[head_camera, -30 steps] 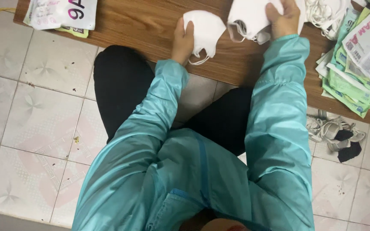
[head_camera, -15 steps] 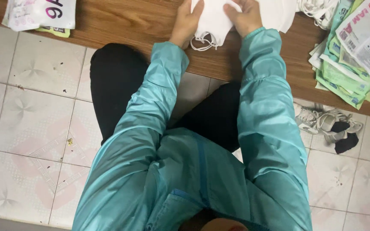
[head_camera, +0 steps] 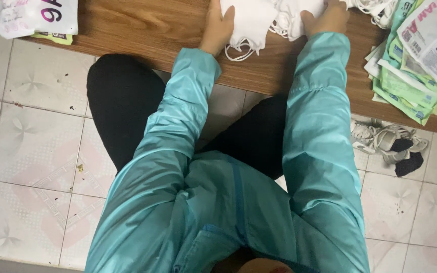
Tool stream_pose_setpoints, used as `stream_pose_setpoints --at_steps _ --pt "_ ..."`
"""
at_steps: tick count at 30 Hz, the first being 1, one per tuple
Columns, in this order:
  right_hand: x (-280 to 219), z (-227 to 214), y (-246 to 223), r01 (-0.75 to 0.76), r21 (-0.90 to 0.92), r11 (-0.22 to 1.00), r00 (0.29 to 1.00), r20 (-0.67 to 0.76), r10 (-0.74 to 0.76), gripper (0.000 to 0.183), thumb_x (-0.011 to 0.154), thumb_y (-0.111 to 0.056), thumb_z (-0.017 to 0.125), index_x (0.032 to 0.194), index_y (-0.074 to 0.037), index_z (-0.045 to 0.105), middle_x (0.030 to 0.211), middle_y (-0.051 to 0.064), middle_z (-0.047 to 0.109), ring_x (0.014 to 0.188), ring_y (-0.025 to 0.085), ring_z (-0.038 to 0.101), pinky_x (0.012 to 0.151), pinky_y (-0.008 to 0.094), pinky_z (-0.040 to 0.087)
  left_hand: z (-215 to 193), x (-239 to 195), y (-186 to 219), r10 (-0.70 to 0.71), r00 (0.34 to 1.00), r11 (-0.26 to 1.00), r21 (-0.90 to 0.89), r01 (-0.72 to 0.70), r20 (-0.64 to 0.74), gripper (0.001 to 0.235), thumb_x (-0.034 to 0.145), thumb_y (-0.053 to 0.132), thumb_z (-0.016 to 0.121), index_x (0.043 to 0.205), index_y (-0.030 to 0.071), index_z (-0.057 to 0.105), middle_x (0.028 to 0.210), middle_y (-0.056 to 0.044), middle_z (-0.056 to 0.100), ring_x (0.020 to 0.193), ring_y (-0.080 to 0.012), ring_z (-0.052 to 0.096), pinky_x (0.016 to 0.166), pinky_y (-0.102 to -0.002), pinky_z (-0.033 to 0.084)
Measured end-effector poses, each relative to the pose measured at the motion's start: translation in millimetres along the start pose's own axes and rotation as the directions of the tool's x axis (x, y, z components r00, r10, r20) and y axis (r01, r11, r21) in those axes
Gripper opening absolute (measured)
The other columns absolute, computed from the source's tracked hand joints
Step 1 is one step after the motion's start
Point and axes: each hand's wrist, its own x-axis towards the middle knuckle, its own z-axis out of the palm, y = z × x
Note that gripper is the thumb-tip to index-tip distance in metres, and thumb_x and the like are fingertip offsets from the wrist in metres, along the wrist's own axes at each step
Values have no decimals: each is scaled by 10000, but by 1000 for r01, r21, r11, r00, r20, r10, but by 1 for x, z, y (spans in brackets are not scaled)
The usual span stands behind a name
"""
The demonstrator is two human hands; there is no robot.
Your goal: The person sits at a wooden table and repeatedly picks up white face masks, aligns them, and stacks them into a neat pile. They then place the stack into a plastic packaging bag and set it aside. The process is repeated with additional masks.
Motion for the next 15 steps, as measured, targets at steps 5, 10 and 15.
stream_pose_setpoints --at_steps 5,10,15 --pt "1 -2 3 29 72 997 997 -73 -24 636 724 -408 998 1159 -102 649 1145 188 662 1055 429 618 877 526 527 -10 -1 3 324 944 945 -13 -326 -59 232 903 17 574 1072 73 722 1060 -119 764 1008 -278 715 921 -370 530" --pt "-5 -19 -17 -99 62 993 995 -17 100 644 716 -345 1022 1145 -111 601 1173 115 619 1122 353 559 901 514 528 -9 3 -8 235 972 968 -84 -236 -14 293 890 -43 575 1040 71 800 1064 -76 813 1021 -227 751 950 -325 564" --pt "5 -4 -9 119 -254 960 982 -112 -152 510 703 -349 930 1085 -138 665 1098 148 625 941 425 582 720 582 526 -10 13 -7 161 985 978 -142 -151 65 313 841 -40 607 1063 59 804 1099 -74 807 1075 -210 739 1011 -321 547"
